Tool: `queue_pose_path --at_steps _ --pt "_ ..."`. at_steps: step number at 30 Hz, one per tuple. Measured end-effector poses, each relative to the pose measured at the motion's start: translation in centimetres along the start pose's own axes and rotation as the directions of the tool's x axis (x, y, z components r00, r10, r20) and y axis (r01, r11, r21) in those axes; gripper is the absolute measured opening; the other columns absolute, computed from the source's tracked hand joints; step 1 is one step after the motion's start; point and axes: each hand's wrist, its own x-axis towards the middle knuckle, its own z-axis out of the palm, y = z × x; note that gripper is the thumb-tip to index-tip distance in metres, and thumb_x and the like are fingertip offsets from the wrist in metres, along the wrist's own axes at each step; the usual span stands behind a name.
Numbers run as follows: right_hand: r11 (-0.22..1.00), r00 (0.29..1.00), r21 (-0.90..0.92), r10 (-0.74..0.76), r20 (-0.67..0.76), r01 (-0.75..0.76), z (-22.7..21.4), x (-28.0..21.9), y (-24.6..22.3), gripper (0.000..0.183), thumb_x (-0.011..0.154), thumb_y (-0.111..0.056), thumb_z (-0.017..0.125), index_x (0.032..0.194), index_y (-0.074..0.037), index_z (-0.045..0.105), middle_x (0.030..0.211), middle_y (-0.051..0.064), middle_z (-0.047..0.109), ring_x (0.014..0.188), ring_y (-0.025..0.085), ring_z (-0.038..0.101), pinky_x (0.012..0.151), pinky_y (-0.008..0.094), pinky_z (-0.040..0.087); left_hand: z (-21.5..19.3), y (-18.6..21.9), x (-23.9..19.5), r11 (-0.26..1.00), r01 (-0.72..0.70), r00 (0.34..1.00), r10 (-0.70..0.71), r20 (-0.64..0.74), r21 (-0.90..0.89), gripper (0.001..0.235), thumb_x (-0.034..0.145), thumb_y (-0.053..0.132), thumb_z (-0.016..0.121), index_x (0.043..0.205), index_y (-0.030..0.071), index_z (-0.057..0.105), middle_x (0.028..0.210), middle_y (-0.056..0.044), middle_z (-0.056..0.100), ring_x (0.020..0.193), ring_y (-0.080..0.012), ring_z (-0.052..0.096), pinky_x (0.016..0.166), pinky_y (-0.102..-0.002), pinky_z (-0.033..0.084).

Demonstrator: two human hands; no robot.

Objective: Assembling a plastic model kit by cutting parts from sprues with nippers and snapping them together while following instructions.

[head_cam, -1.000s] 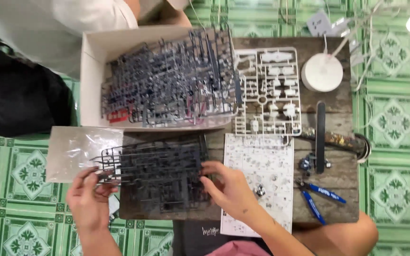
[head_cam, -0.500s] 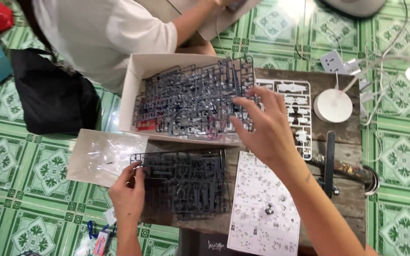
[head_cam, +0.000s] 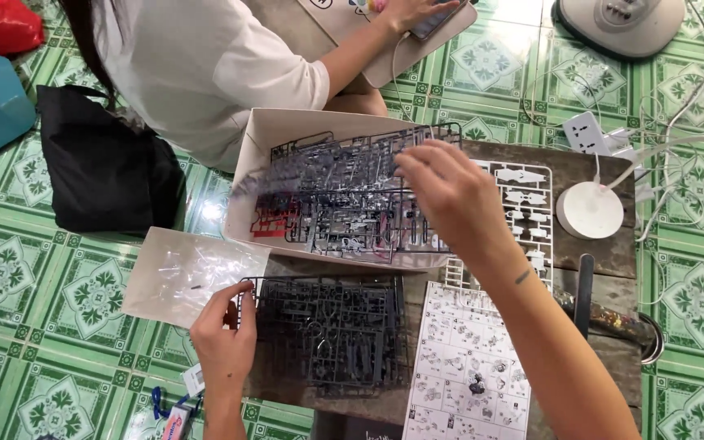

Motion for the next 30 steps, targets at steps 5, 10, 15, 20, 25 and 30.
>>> queue_pose_path --at_steps 5,10,15,20,25,30 --pt "0.996 0.972 0.094 0.025 -0.232 -0.003 -1.6 0.2 0.8 0.012 0.108 0.017 0.082 0.118 0.011 0.082 0.116 0.03 0.086 0.114 0.046 0.084 0.11 0.05 0.073 0.0 1.0 1.0 0.984 -0.166 0.984 0.161 -0.078 -0.062 0.015 0.108 0.0 0.072 0.116 0.006 0.083 0.1 -0.004 0.08 0.07 -0.0147 0.058 0.065 -0.031 0.05" --pt "0.99 0.943 0.128 0.098 -0.319 -0.06 -3.3 -1.2 1.6 0.012 0.108 0.02 0.084 0.119 0.016 0.082 0.116 0.032 0.085 0.112 0.047 0.085 0.105 0.047 0.074 -0.5 3.2 4.8 0.945 -0.326 0.942 0.324 -0.091 -0.008 0.009 0.11 0.002 0.074 0.115 0.006 0.081 0.099 -0.003 0.079 0.07 -0.0158 0.056 0.066 -0.033 0.049" --pt "0.984 0.93 0.126 0.163 -0.329 -0.127 -4.2 -2.8 1.9 0.01 0.112 0.019 0.085 0.122 0.017 0.083 0.117 0.032 0.086 0.111 0.045 0.086 0.102 0.045 0.073 2.7 6.2 14.0 0.848 -0.519 0.855 0.511 0.087 0.112 0.017 0.107 0.009 0.075 0.123 0.008 0.083 0.112 -0.006 0.086 0.092 -0.0259 0.076 0.077 -0.041 0.06" --pt "0.97 0.906 0.145 0.235 -0.351 -0.196 -6.2 -4.6 1.6 0.009 0.115 0.023 0.085 0.122 0.018 0.084 0.119 0.033 0.085 0.11 0.043 0.086 0.096 0.043 0.072 4.6 10.2 19.6 0.834 -0.466 0.799 0.253 0.546 0.296 0.027 0.106 0.009 0.059 0.115 0.01 0.084 0.104 -0.012 0.084 0.098 -0.0363 0.076 0.071 -0.055 0.064" --pt "0.965 0.899 0.145 0.255 -0.355 -0.217 -7.0 -6.8 2.0 0.006 0.117 0.023 0.082 0.121 0.02 0.084 0.116 0.034 0.085 0.107 0.044 0.086 0.093 0.043 0.072 6.5 8.0 18.8 0.736 -0.571 0.716 0.23 0.659 0.363 0.038 0.098 0.018 0.077 0.136 0.012 0.078 0.123 -0.014 0.077 0.12 -0.0399 0.067 0.105 -0.057 0.053" --pt "0.968 0.905 0.099 0.252 -0.343 -0.232 -6.5 -8.3 3.6 0.005 0.12 0.024 0.082 0.121 0.02 0.084 0.117 0.035 0.087 0.109 0.044 0.089 0.095 0.04 0.073 4.9 6.9 18.0 0.733 -0.657 0.676 0.468 0.569 0.178 0.028 0.095 0.012 0.083 0.123 0.006 0.08 0.116 -0.013 0.072 0.124 -0.0371 0.065 0.105 -0.056 0.051"
